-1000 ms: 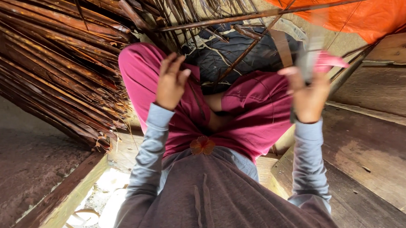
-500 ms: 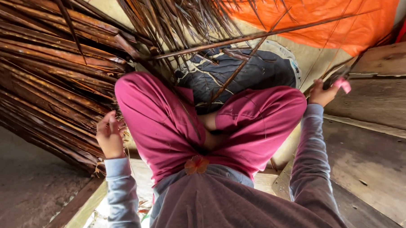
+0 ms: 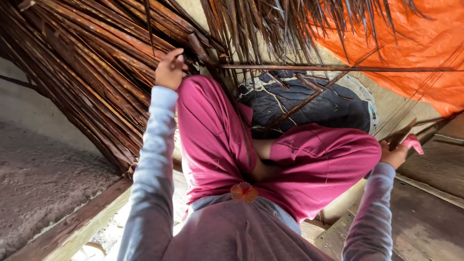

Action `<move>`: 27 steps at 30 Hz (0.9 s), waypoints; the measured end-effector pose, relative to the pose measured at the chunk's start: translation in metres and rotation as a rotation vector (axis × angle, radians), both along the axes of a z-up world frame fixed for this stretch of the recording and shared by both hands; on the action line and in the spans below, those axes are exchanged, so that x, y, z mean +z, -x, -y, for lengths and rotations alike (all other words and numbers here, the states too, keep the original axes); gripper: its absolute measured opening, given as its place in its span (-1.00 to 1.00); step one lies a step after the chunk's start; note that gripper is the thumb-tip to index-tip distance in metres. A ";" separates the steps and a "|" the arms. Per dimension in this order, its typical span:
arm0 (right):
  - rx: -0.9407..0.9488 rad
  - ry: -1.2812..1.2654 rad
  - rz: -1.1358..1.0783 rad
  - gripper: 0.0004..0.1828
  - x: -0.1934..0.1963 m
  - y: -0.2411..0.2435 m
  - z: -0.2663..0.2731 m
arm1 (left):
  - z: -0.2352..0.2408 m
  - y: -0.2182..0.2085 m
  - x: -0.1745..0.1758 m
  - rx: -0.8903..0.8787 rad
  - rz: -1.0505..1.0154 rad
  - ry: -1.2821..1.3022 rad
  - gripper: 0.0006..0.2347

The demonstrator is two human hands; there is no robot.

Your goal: The person sits cross-legged and uses a knife to shave thin strips from long sticks. They repeatedly hold a stick in one hand and scrape it with the knife in the other, producing fine shavings that fall away.

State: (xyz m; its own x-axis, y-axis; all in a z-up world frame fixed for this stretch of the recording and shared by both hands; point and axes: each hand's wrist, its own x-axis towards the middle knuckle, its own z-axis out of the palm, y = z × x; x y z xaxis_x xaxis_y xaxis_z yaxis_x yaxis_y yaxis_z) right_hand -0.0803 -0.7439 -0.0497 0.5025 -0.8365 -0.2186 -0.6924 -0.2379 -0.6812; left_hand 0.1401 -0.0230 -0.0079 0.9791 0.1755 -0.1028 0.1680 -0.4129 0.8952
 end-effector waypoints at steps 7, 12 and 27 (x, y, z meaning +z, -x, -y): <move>0.315 0.385 0.309 -0.58 0.073 0.016 -0.043 | 0.001 -0.064 -0.057 -0.058 -0.541 -0.849 -0.46; 0.441 0.088 0.318 -0.49 0.136 0.017 -0.165 | -0.023 -0.023 -0.019 -0.022 -0.473 -0.728 -0.32; 0.871 -0.542 0.511 -0.35 0.083 0.009 -0.370 | -0.029 0.238 -0.014 0.679 -0.091 0.610 -0.95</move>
State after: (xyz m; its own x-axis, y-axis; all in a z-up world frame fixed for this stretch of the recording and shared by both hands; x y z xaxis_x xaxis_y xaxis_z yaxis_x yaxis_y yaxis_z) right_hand -0.0889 -0.3737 0.0332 0.9987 -0.0195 -0.0480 -0.0495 -0.0903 -0.9947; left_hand -0.0976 0.0057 -0.0224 0.6692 0.5999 -0.4385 0.2823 0.3406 0.8968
